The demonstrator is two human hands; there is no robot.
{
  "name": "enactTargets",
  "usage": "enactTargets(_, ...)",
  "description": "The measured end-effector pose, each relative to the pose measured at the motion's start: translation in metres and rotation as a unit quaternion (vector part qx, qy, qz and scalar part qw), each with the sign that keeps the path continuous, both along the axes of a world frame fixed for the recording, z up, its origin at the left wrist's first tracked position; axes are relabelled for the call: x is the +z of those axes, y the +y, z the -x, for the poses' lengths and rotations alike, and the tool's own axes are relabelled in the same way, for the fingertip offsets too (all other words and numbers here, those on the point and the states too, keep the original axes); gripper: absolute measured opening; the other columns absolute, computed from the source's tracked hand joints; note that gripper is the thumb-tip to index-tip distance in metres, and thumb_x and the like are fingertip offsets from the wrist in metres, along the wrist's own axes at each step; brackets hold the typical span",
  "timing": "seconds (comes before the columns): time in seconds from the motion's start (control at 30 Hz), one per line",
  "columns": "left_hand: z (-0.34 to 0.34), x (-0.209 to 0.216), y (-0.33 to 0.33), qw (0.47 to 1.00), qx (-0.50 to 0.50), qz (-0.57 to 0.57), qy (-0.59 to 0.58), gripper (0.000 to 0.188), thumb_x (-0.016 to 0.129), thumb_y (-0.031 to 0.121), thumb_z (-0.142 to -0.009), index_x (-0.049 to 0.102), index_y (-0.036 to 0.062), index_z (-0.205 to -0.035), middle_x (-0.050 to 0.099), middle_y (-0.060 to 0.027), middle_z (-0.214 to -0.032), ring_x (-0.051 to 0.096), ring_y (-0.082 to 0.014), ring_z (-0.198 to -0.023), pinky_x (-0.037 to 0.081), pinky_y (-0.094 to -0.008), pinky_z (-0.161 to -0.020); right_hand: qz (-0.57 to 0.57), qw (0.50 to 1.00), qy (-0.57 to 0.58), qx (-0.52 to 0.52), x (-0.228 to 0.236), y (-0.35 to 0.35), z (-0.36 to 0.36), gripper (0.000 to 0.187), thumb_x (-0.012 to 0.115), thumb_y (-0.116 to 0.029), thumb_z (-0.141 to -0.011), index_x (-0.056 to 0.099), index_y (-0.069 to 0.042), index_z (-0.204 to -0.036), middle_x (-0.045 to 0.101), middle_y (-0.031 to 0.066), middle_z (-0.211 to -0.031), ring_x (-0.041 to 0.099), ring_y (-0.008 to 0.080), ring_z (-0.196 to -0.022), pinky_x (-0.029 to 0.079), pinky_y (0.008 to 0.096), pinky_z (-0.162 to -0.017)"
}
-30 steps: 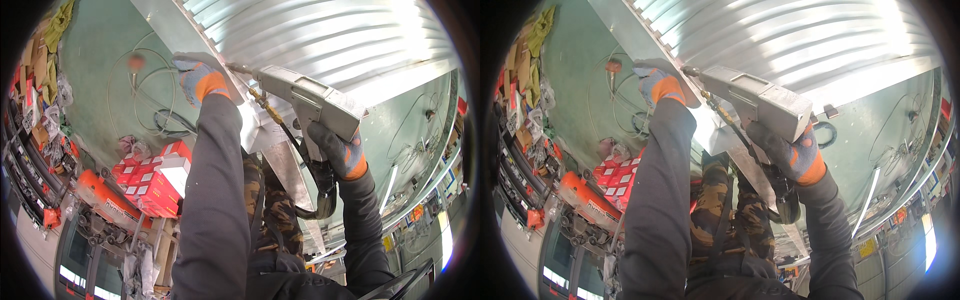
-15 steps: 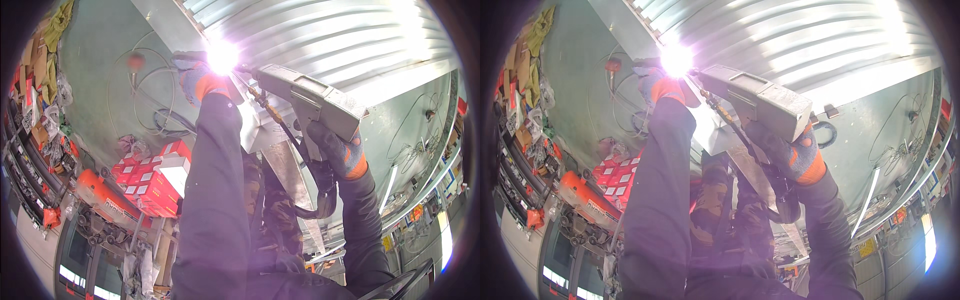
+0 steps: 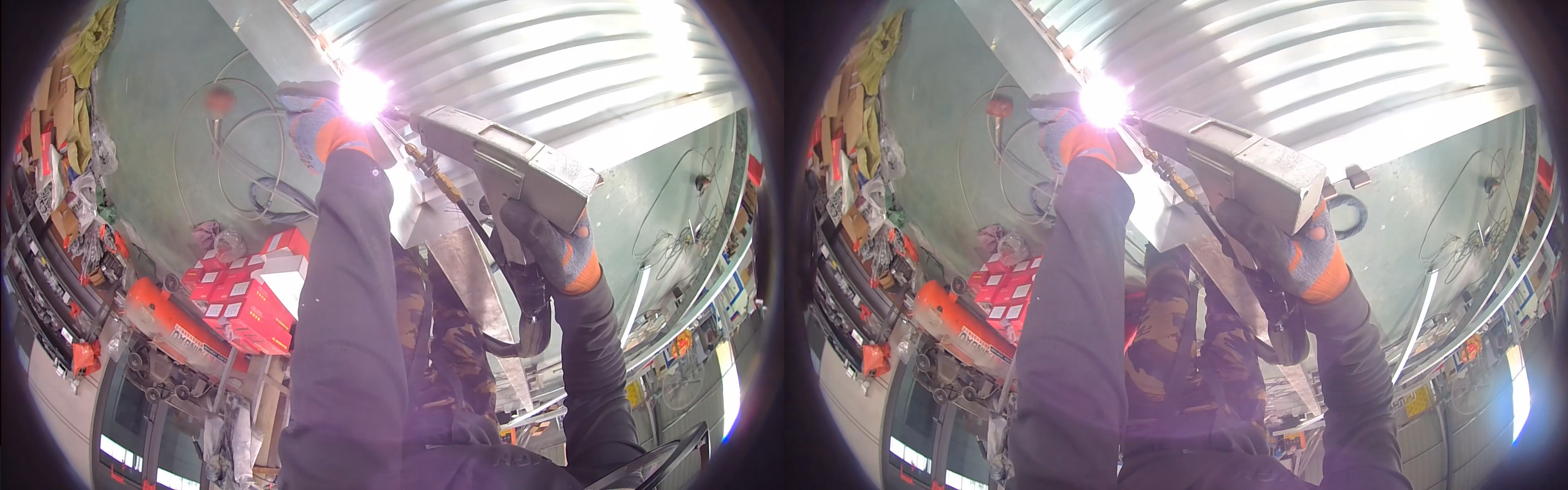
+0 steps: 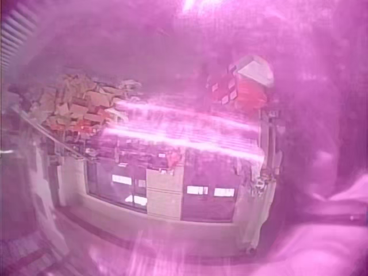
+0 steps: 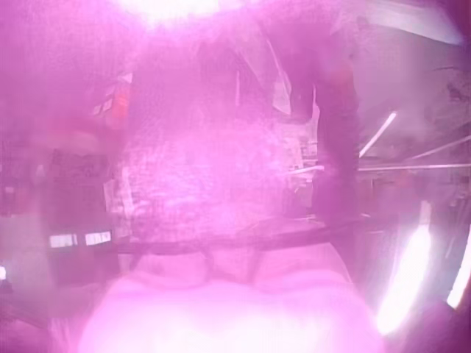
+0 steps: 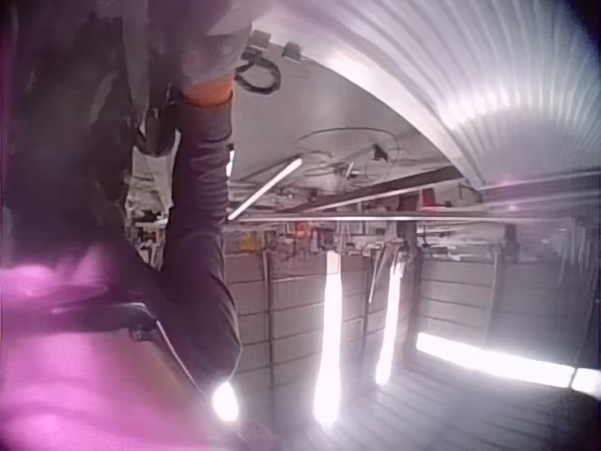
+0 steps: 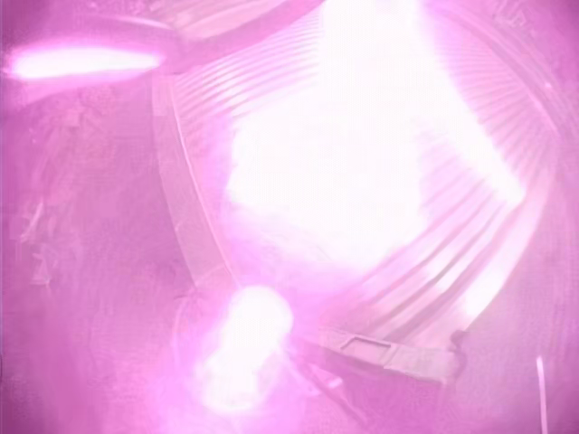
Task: The person welds seams on a large corrugated metal duct using a handheld welding gun. They move along the duct, repositioning it as needed, and apply continuous welds along the edges while wearing gloves and protective clothing.
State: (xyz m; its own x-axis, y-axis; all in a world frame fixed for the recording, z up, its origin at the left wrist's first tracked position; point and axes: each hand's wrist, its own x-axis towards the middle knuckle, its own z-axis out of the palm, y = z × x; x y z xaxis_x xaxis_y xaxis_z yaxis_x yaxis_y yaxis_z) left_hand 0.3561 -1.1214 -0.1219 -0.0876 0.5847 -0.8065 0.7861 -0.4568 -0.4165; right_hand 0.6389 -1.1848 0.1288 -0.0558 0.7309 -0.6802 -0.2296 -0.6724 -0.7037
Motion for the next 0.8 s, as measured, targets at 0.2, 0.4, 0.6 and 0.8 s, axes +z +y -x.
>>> enactTargets(0.2, 0.008, 0.000, -0.002, 0.996, -0.088, -0.011, -0.003, 0.023, 0.064, 0.021, -0.084, 0.069, 0.0151, -0.106, 0.068, -0.0036, -0.109, 0.064, -0.0200, -0.100, 0.050, -0.0355, -0.081, -0.024, 0.999, -0.012, 0.019, -0.002, -0.007, -0.008, 0.035, 0.068, -0.021, -0.085, 0.061, 0.002, -0.111, 0.065, 0.0087, -0.099, 0.063, 0.0157, -0.088, 0.051, 0.0300, -0.077)
enactTargets(0.4, 0.035, -0.073, -0.023, 0.989, 0.113, -0.095, 0.010, 0.020, 0.060, 0.021, -0.089, 0.069, 0.0091, -0.102, 0.069, -0.0086, -0.097, 0.065, -0.0241, -0.085, 0.053, -0.0435, -0.069, 0.036, 0.997, 0.022, 0.063, 0.001, -0.014, -0.013, 0.044, 0.066, -0.004, -0.086, 0.048, -0.001, -0.127, 0.061, 0.0102, -0.115, 0.061, 0.0149, -0.102, 0.051, 0.0250, -0.082)
enactTargets(0.6, -0.009, -0.039, 0.003, 0.998, 0.057, -0.010, 0.003, 0.022, 0.057, 0.021, -0.090, 0.068, 0.0090, -0.104, 0.068, -0.0087, -0.100, 0.065, -0.0245, -0.087, 0.052, -0.0436, -0.070, 0.065, 0.998, 0.002, 0.025, 0.007, -0.038, -0.032, 0.043, 0.063, -0.001, -0.088, 0.045, 0.000, -0.128, 0.058, 0.0124, -0.119, 0.059, 0.0161, -0.106, 0.051, 0.0250, -0.086)
enactTargets(0.8, -0.024, 0.038, 0.026, 0.993, 0.085, 0.079, 0.012, 0.023, 0.055, 0.020, -0.091, 0.067, 0.0088, -0.107, 0.068, -0.0087, -0.104, 0.064, -0.0249, -0.090, 0.051, -0.0436, -0.072, 0.107, 0.970, 0.204, -0.080, -0.001, -0.046, -0.036, 0.044, 0.061, -0.004, -0.088, 0.044, 0.000, -0.128, 0.057, 0.0139, -0.121, 0.059, 0.0178, -0.106, 0.051, 0.0257, -0.088)
